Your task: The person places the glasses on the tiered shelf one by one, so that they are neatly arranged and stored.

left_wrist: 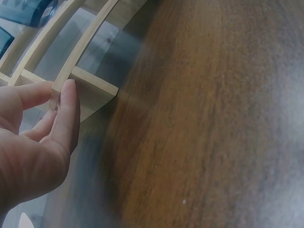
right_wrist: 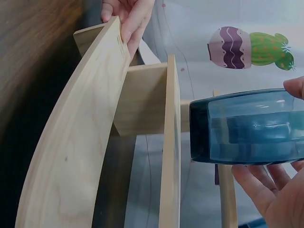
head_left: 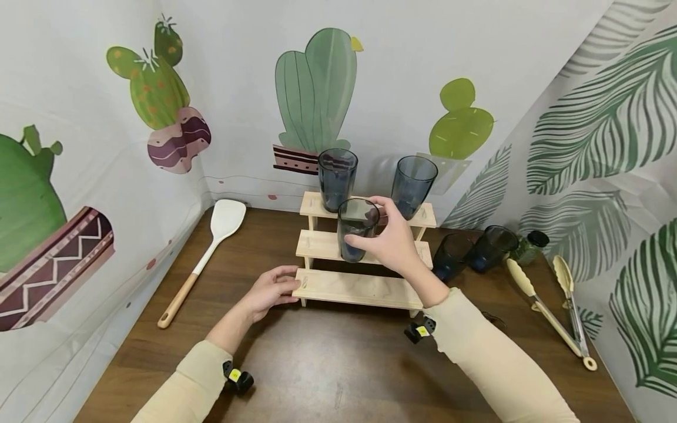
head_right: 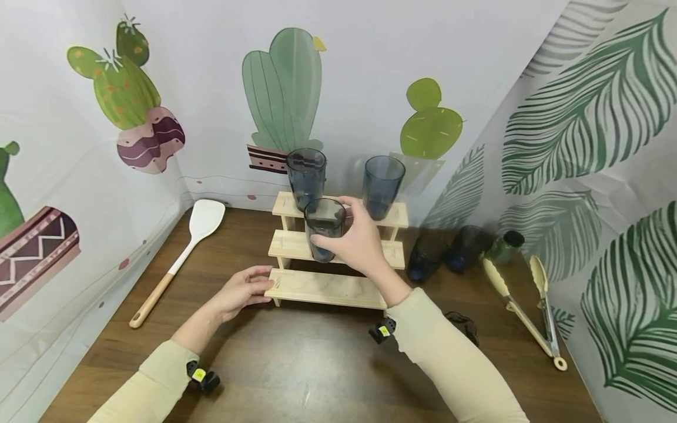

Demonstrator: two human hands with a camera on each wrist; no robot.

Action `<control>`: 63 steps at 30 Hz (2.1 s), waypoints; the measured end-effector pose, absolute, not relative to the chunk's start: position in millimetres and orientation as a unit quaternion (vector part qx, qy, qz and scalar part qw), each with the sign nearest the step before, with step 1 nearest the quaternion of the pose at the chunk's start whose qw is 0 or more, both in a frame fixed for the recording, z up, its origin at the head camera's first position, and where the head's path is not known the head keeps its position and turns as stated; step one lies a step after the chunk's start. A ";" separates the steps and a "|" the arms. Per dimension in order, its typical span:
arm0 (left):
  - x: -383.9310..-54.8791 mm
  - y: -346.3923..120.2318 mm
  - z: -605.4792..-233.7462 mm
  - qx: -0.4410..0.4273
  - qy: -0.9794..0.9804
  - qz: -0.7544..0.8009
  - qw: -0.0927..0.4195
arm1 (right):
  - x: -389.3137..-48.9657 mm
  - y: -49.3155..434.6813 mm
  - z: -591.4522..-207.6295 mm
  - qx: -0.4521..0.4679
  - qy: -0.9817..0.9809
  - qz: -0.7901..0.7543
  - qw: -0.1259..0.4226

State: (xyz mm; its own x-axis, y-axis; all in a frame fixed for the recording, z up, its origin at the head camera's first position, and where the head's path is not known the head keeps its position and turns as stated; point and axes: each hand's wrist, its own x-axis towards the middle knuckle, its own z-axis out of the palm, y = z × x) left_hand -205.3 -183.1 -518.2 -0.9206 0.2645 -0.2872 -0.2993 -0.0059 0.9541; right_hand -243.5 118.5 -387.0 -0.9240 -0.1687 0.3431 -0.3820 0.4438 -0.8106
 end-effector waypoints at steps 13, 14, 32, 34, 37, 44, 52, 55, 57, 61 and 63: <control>-205.1 -182.3 -517.8 -0.016 0.674 0.711 0.201 | -253.1 85.5 -394.1 0.153 -0.848 0.494 0.115; -205.0 -181.9 -517.7 -0.015 0.674 0.711 0.201 | -253.5 84.2 -394.6 0.151 -0.848 0.494 0.116; -204.5 -180.5 -515.3 -0.014 0.677 0.708 0.198 | -251.4 77.3 -392.5 0.156 -0.835 0.520 0.086; -204.3 -181.0 -515.4 -0.017 0.677 0.709 0.198 | -248.3 79.2 -389.5 0.163 -0.830 0.528 0.080; -204.2 -181.2 -515.7 -0.017 0.676 0.710 0.197 | -241.7 84.1 -383.8 0.172 -0.823 0.537 0.075; -205.1 -181.7 -517.4 -0.016 0.674 0.711 0.198 | -221.9 105.4 -371.1 0.181 -0.822 0.535 0.079; -205.3 -181.1 -516.9 -0.018 0.671 0.713 0.200 | -198.2 143.8 -358.8 0.211 -0.833 0.504 0.094; -205.2 -181.2 -516.6 -0.020 0.671 0.713 0.200 | -187.7 163.2 -354.5 0.220 -0.840 0.487 0.097; -205.4 -181.3 -516.7 -0.019 0.672 0.713 0.200 | -181.6 178.5 -355.4 0.227 -0.847 0.470 0.104; -205.5 -181.7 -516.2 -0.018 0.673 0.711 0.201 | -168.9 213.6 -362.4 0.229 -0.859 0.442 0.123; -205.4 -181.5 -515.6 -0.017 0.673 0.711 0.203 | -162.7 232.7 -369.2 0.225 -0.861 0.438 0.126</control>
